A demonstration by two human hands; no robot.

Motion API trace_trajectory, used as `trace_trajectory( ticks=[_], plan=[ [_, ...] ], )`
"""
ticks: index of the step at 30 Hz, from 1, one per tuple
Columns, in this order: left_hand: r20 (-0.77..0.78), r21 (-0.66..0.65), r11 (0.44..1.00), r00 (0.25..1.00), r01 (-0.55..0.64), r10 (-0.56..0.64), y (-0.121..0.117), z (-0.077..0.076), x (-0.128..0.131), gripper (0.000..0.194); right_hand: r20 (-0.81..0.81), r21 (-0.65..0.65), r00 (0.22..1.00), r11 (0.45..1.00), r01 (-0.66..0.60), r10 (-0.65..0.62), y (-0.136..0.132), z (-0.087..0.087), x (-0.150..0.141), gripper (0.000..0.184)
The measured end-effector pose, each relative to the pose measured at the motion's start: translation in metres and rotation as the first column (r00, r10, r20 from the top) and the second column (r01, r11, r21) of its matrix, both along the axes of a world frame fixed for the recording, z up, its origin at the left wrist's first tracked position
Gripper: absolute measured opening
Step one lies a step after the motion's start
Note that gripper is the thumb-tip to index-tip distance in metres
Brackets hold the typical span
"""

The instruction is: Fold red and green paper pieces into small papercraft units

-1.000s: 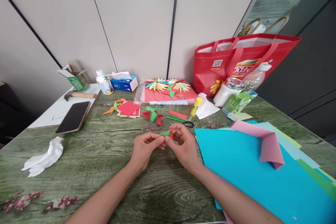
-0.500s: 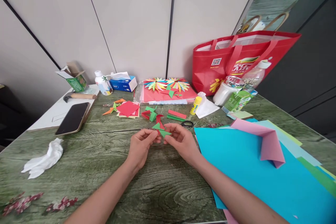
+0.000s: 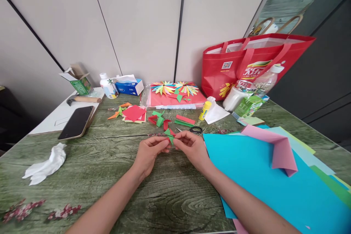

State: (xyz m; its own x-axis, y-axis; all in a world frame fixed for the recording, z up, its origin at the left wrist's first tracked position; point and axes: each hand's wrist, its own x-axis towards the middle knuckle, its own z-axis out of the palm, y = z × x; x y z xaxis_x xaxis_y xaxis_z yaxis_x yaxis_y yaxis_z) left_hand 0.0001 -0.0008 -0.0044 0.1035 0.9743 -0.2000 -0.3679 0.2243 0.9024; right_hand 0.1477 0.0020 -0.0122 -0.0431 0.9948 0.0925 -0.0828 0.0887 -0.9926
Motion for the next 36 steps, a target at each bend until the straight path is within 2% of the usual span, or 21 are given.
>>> trace_trajectory(
  ticks=[3,7,12,22,28,32,36],
  plan=[
    [0.01,-0.015,0.999,1.0,0.029,-0.029,-0.0002,0.0004,0.0003,0.016,0.023,0.032,0.999,0.999,0.028,-0.029,0.002,-0.0025,0.0017,0.02],
    [0.013,-0.032,0.998,0.998,0.056,-0.056,-0.0003,0.0007,0.0004,0.015,0.006,0.02,1.0,1.0,0.011,-0.012,0.0028,-0.0013,0.0028,0.032],
    [-0.023,-0.039,0.996,0.996,0.08,-0.081,-0.0008,0.0013,0.0013,0.013,0.046,0.02,0.995,0.996,-0.084,0.083,0.0014,0.0013,0.0017,0.029],
    [-0.071,0.002,0.997,0.995,0.073,-0.073,-0.002,0.0019,0.003,0.015,0.028,0.013,0.994,0.994,-0.11,0.109,-0.0029,0.0012,-0.0003,0.036],
    [-0.134,0.064,0.996,0.99,0.056,-0.047,-0.0009,0.0018,0.0014,0.015,0.016,-0.028,0.991,0.99,-0.136,0.137,-0.0001,0.0041,0.0011,0.018],
    [-0.139,0.079,0.995,0.989,0.061,-0.05,-0.0004,0.0006,0.0021,0.017,0.035,-0.067,0.995,0.994,-0.087,0.089,0.0027,0.0008,0.0029,0.018],
    [-0.102,0.065,0.997,0.995,0.03,-0.023,-0.0006,-0.0014,0.0032,0.02,0.023,-0.074,0.995,0.993,-0.096,0.098,0.0029,-0.0007,0.0029,0.018]
  ],
)
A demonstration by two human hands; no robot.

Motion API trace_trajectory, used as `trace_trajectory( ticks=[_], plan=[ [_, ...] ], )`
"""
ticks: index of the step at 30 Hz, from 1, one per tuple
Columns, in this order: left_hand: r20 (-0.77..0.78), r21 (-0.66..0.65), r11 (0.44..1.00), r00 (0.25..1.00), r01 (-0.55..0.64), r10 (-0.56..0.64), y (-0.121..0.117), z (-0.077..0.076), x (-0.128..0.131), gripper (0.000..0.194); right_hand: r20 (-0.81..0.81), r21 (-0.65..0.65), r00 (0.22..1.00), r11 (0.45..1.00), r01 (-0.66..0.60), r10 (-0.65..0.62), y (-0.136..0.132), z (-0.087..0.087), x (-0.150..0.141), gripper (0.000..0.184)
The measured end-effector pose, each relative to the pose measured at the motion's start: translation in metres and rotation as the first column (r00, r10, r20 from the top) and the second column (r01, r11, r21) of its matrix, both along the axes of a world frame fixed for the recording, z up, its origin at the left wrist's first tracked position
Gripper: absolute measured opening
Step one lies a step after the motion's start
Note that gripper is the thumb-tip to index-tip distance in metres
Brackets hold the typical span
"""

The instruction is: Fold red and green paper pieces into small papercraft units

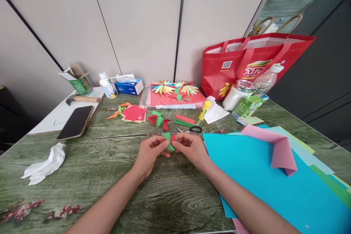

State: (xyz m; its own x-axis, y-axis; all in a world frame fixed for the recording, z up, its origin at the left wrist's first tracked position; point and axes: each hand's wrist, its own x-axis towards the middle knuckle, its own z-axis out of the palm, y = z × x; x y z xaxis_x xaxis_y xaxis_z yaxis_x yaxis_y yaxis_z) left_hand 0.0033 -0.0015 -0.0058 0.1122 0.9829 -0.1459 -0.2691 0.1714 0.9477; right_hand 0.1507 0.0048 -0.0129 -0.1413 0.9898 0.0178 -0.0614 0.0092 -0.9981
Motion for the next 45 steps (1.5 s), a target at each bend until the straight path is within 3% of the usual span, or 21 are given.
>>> trace_trajectory(
  ticks=[5,9,19,27,36,45],
  plan=[
    [-0.029,-0.008,1.0,1.0,0.011,-0.012,-0.001,0.002,0.0,0.02,0.041,0.017,0.999,0.999,-0.037,0.036,-0.001,0.001,0.001,0.016],
    [-0.04,0.018,0.998,0.998,0.059,-0.059,-0.002,0.005,0.001,0.019,-0.03,0.003,0.998,0.998,-0.055,0.055,-0.001,0.001,0.001,0.021],
    [-0.061,0.075,0.997,0.998,0.03,-0.025,-0.003,0.001,0.004,0.015,0.008,0.001,0.998,0.998,-0.056,0.056,-0.003,0.004,-0.004,0.016],
    [-0.197,0.12,0.992,0.979,-0.028,0.052,-0.007,0.007,0.006,0.019,0.105,0.067,0.994,0.998,-0.01,0.003,-0.006,0.001,-0.004,0.009],
    [-0.153,0.066,0.992,0.981,-0.11,0.119,-0.004,0.002,0.004,0.031,0.045,0.038,0.999,0.999,-0.022,0.021,-0.006,0.003,-0.004,0.016],
    [0.002,-0.042,0.999,1.0,-0.016,0.017,-0.004,-0.005,0.001,0.026,0.1,0.067,0.994,0.997,0.041,-0.047,-0.008,0.005,-0.005,0.019]
  ],
)
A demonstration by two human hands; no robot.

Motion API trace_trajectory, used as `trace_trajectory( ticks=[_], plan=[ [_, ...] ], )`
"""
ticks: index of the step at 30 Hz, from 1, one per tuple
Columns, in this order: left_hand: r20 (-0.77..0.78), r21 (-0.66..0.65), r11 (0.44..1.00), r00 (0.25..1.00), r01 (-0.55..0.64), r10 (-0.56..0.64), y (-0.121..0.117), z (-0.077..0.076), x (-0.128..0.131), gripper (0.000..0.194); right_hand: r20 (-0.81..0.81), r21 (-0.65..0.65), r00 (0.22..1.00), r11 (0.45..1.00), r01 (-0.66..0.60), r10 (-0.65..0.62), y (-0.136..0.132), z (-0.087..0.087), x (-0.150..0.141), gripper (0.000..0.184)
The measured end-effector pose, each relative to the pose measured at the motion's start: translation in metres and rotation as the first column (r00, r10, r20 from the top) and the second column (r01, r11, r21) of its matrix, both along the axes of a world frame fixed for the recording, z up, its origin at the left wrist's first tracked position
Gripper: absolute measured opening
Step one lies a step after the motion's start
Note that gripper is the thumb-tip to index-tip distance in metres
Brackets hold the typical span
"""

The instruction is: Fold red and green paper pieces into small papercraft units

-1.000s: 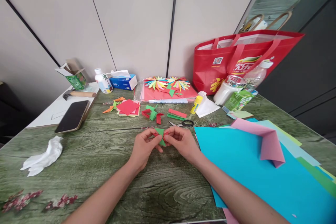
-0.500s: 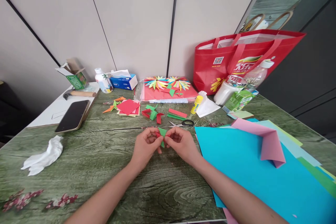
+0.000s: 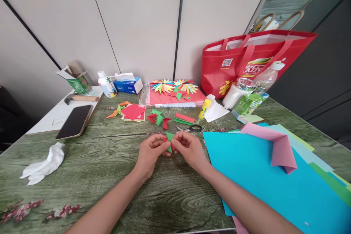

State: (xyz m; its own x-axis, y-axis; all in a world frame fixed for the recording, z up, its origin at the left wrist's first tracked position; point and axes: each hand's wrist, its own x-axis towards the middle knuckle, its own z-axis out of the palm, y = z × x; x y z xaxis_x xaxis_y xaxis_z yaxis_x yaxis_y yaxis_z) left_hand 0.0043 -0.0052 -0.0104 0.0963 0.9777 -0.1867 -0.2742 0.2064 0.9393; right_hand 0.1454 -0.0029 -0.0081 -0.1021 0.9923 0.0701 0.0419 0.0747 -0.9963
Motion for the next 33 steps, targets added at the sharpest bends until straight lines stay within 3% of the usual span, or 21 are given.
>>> trace_trajectory(
  ticks=[4,10,19,25,30,33],
  plan=[
    [-0.01,-0.003,1.0,1.0,-0.026,0.026,-0.001,0.001,0.001,0.023,0.035,-0.027,0.999,1.0,-0.005,0.006,0.0,-0.004,-0.001,0.019],
    [-0.015,0.015,0.992,0.992,-0.121,0.122,0.001,0.005,0.004,0.023,-0.044,-0.008,0.999,1.0,0.03,-0.03,-0.004,-0.005,-0.005,0.02],
    [-0.181,0.162,0.98,0.973,-0.115,0.144,-0.004,0.006,0.006,0.018,-0.024,-0.118,0.998,0.991,0.062,-0.065,-0.004,-0.004,-0.008,0.009],
    [-0.215,0.199,0.972,0.962,-0.123,0.165,-0.005,0.007,0.007,0.015,0.12,0.062,0.98,0.986,0.152,-0.159,-0.01,-0.007,-0.012,0.006],
    [-0.18,0.175,0.973,0.967,-0.148,0.179,-0.005,0.009,0.008,0.017,-0.031,-0.014,0.988,0.988,0.152,-0.152,-0.012,-0.008,-0.016,0.012],
    [-0.152,0.167,0.975,0.973,-0.149,0.175,-0.005,0.009,0.008,0.019,-0.063,0.04,0.984,0.984,0.172,-0.169,-0.012,-0.008,-0.016,0.008]
  ],
)
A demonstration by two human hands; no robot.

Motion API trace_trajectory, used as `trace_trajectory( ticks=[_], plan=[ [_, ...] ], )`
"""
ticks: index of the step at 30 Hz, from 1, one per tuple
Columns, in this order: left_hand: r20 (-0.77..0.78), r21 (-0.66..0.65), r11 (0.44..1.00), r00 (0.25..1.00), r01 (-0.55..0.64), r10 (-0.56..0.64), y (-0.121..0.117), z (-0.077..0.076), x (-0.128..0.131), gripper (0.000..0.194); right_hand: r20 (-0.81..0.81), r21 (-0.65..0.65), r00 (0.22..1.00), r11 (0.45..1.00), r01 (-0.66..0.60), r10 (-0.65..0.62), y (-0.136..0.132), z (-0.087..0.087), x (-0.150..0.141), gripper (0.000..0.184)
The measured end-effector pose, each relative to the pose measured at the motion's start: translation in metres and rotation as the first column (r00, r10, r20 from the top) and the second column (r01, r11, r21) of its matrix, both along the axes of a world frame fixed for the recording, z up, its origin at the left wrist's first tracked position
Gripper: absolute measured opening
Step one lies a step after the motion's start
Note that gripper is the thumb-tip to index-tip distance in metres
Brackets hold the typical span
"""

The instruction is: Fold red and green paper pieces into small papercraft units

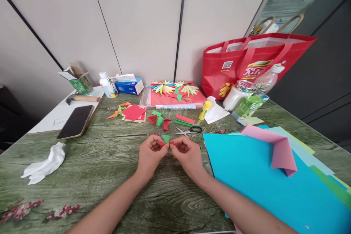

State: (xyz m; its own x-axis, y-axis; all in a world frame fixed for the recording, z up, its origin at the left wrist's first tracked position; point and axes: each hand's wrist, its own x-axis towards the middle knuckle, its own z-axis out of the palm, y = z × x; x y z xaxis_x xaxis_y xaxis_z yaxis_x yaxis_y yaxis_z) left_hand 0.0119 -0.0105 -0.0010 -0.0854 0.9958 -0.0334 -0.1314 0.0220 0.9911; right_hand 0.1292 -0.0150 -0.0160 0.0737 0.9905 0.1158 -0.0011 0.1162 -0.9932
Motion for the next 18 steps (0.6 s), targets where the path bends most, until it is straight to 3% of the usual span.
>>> trace_trajectory(
  ticks=[4,6,10,13,16,18],
  plan=[
    [0.049,-0.007,1.0,0.999,-0.003,0.003,0.002,-0.001,-0.002,0.021,0.109,0.175,0.994,0.984,-0.042,0.023,-0.001,0.003,0.002,0.012],
    [0.086,-0.009,1.0,0.996,-0.006,0.007,0.003,-0.002,-0.003,0.023,0.102,0.175,0.991,0.979,-0.101,0.084,0.0,0.004,0.004,0.016],
    [0.117,-0.021,1.0,0.993,0.003,0.0,0.003,-0.003,-0.004,0.028,-0.21,-0.077,0.95,0.965,-0.252,0.231,0.006,0.004,0.009,0.015],
    [0.083,-0.032,0.999,0.996,0.017,-0.015,0.003,-0.002,-0.005,0.027,-0.468,-0.279,0.862,0.892,-0.355,0.196,0.011,0.001,0.014,0.018],
    [0.055,-0.028,0.998,0.997,0.048,-0.047,0.004,-0.001,-0.005,0.023,-0.55,-0.382,0.821,0.829,-0.407,0.149,0.014,-0.001,0.018,0.025],
    [0.051,-0.032,0.997,0.996,0.074,-0.072,0.005,-0.001,-0.006,0.021,-0.526,-0.395,0.833,0.819,-0.416,0.169,0.015,0.0,0.02,0.025]
  ],
)
